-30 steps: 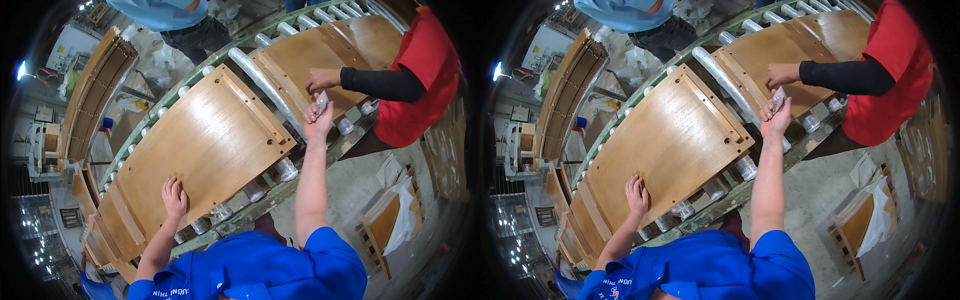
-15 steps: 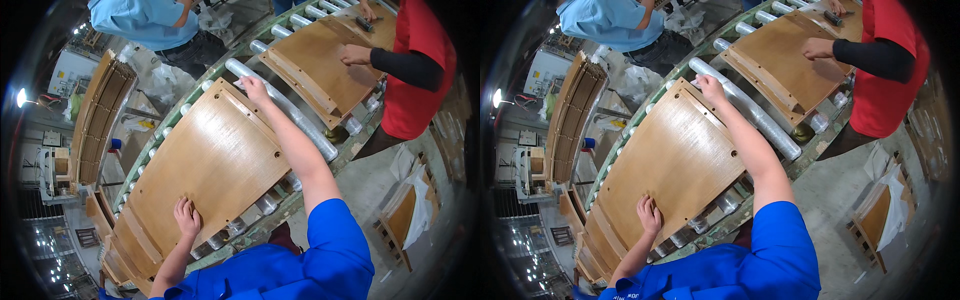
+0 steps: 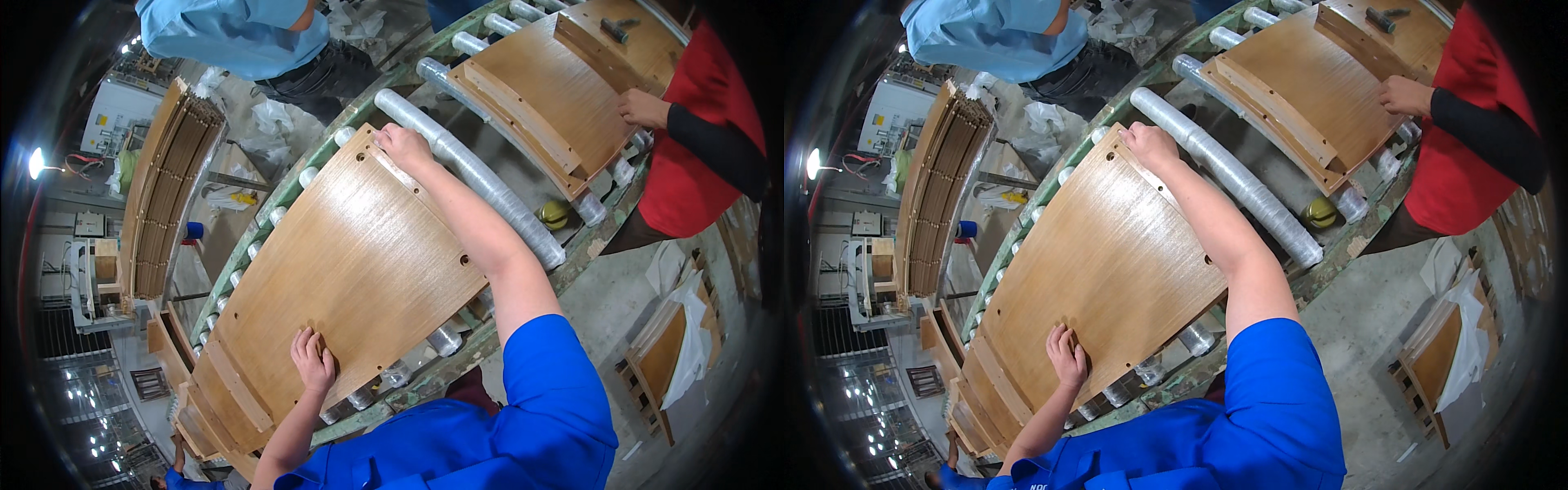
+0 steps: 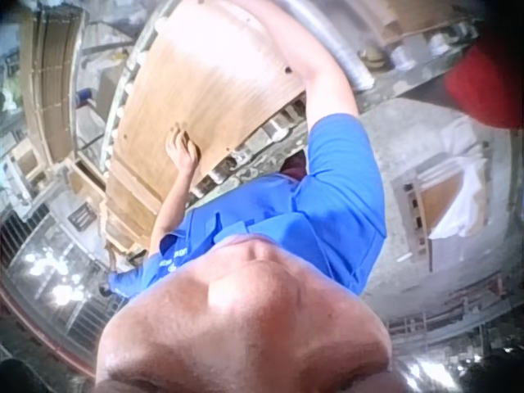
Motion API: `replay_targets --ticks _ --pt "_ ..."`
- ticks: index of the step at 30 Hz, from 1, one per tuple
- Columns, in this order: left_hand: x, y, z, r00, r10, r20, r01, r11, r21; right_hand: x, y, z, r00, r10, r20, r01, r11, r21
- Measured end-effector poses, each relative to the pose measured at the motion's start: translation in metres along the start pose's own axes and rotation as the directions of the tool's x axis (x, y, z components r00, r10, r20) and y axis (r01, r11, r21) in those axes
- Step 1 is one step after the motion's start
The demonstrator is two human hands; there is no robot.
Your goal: The person wipes the surface of a large wooden panel on a roller conveyor using a cloth. They then move to a stack of panels on the floor, remove protective plastic sheets, and wipe the exposed surfaces. The person handles the panels one at a time, cleaning them thoroughly before moving to the next.
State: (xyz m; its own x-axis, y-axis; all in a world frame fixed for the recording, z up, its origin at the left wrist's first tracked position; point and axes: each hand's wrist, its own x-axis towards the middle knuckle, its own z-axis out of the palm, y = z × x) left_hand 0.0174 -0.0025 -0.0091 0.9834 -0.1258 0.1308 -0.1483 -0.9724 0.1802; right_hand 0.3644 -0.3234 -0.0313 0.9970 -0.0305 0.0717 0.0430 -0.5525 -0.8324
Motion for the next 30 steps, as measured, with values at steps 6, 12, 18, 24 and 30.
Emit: replay_targets --ticks 6,12,18,24,30 --pt "-0.001 0.000 0.002 1.000 -0.010 -0.014 0.010 0.999 -0.030 -0.019 0.000 -0.011 0.994 -0.103 -0.023 0.099 0.987 -0.125" --pt "-0.002 0.003 0.000 1.000 0.019 -0.009 -0.019 1.000 -0.009 -0.069 0.016 -0.037 0.992 -0.127 -0.004 0.125 0.985 -0.120" --pt "0.000 0.004 0.001 0.999 0.046 -0.016 -0.046 0.999 0.006 -0.143 0.041 -0.075 0.986 -0.162 -0.049 0.155 0.981 -0.117" --pt "-0.001 0.002 0.005 0.998 0.042 -0.038 -0.042 0.999 -0.002 -0.204 0.057 -0.104 0.993 -0.114 -0.040 0.110 0.989 -0.096" --pt "-0.004 0.001 0.005 0.999 0.028 -0.031 -0.029 1.000 -0.004 -0.229 0.071 -0.125 0.999 0.007 0.032 -0.010 0.994 0.109"
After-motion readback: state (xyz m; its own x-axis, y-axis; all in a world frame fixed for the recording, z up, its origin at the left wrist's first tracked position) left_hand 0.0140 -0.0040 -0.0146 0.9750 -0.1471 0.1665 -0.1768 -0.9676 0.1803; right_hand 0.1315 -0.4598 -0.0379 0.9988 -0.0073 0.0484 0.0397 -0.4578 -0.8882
